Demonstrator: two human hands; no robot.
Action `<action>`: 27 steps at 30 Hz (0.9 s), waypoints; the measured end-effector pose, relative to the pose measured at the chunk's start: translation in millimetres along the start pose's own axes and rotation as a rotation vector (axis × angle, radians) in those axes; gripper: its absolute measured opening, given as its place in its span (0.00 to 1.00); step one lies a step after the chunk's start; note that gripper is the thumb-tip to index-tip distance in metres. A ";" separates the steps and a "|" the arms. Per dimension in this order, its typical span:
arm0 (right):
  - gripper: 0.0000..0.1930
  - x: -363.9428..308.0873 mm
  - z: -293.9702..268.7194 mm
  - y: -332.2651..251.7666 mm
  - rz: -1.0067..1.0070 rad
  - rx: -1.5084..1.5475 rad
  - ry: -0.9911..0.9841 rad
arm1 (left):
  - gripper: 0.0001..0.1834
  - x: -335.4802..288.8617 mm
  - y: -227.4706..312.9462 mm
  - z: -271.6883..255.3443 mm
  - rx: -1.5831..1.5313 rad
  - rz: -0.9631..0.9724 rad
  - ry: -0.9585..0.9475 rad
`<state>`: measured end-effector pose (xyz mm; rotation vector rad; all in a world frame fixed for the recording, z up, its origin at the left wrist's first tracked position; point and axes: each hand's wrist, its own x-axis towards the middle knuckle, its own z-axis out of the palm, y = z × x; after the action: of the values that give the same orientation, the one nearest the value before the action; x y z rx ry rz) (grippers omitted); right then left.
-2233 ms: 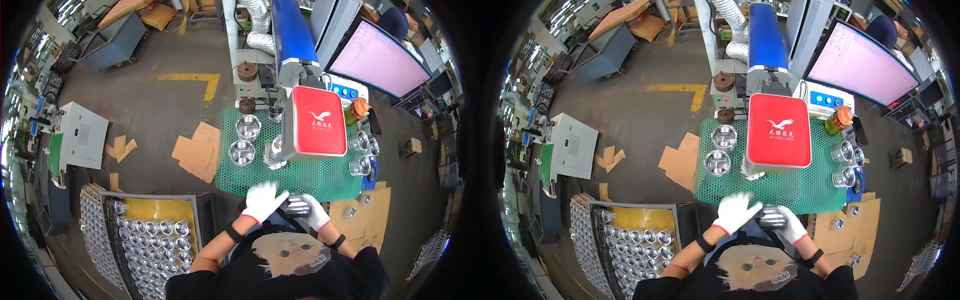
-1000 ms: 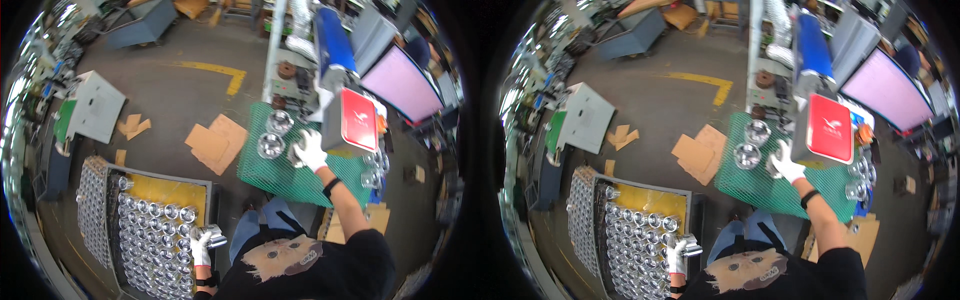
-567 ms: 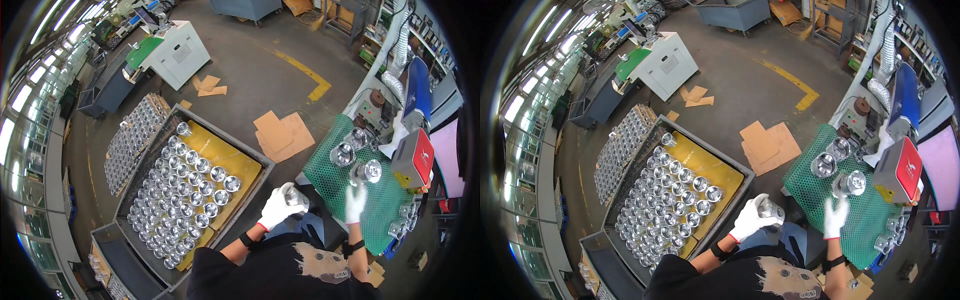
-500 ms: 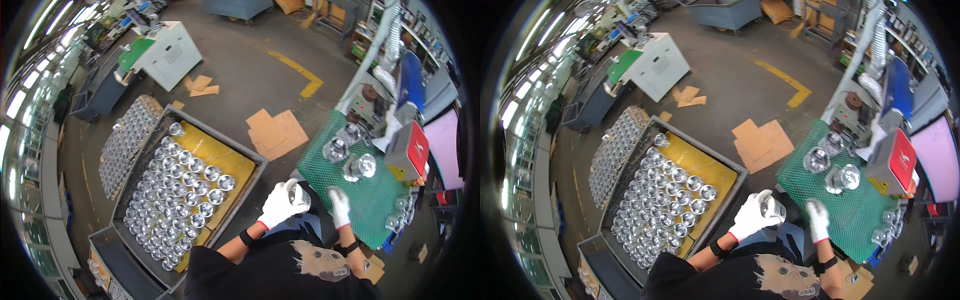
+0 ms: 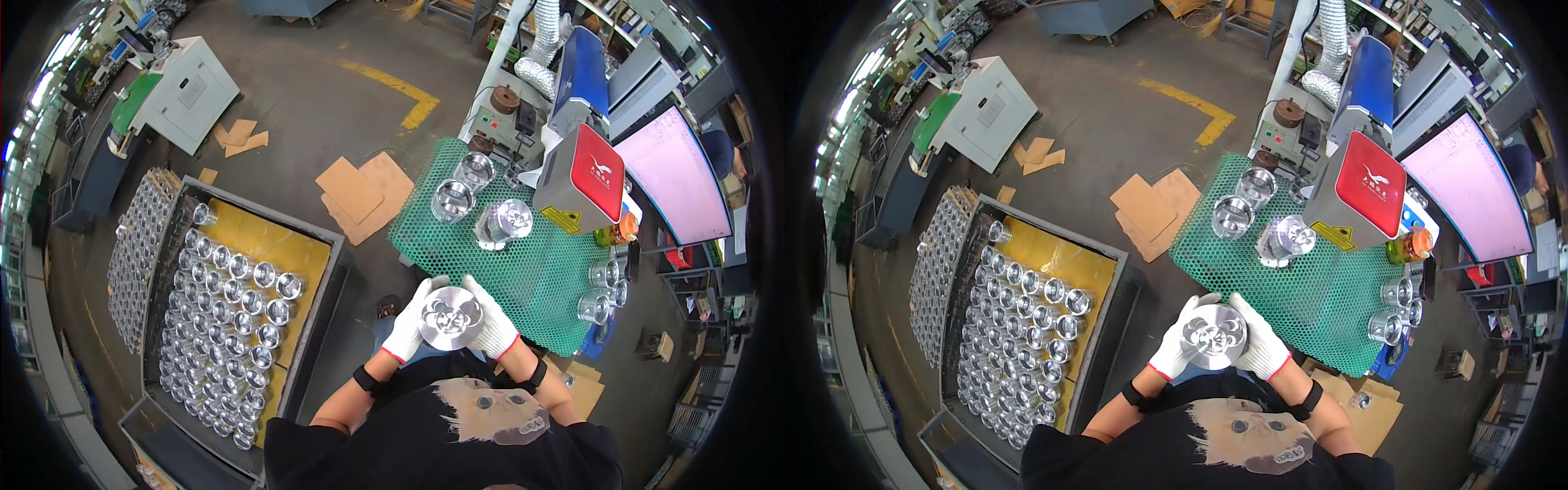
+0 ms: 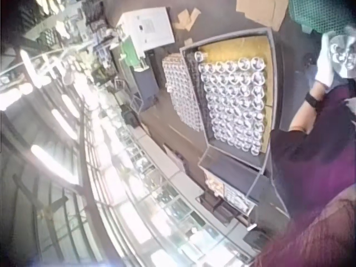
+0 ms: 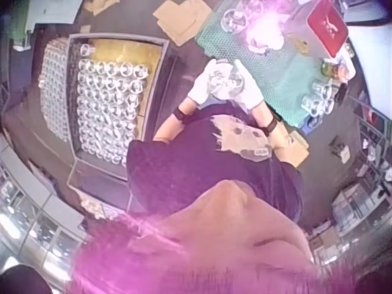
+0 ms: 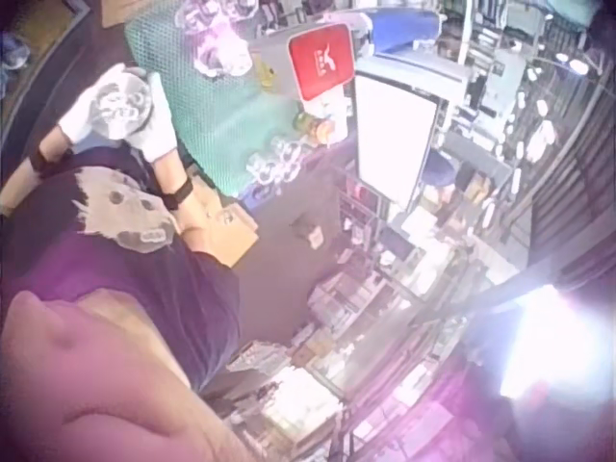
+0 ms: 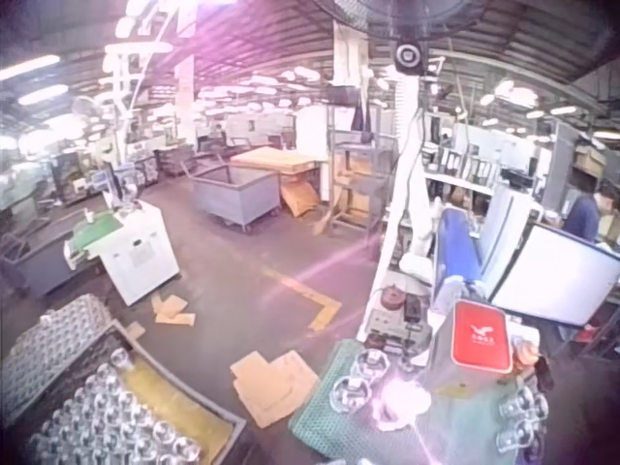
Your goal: The recorder is inspecting cylindrical metal parts at a workbench, placing them into a large storage bin, and organizing layers with cardboard dividers.
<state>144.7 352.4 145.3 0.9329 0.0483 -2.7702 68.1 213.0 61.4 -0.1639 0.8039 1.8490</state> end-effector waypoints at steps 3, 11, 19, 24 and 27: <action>0.20 -3.3 -5.4 -2.2 -0.068 -0.150 0.161 | 0.23 11.7 -32.5 -38.1 0.431 0.199 -0.105; 0.19 -3.0 -54.5 -24.3 -0.108 -1.837 0.445 | 0.33 -11.7 -30.0 -66.8 0.992 -0.283 0.168; 0.14 104.7 -24.6 -42.6 -0.798 -2.781 0.446 | 0.29 73.1 -3.8 -71.6 0.025 -0.472 0.016; 0.13 147.9 -16.8 -34.6 -0.861 -2.702 0.744 | 0.24 97.5 41.7 -52.6 -0.115 -0.416 0.110; 0.13 146.9 -15.0 -29.6 -1.025 -2.690 0.728 | 0.25 100.7 63.8 -49.3 -0.042 -0.473 0.126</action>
<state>33.3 354.3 43.9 0.4926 3.1671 -0.0834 -42.8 248.5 5.7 -0.4610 0.7377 1.4180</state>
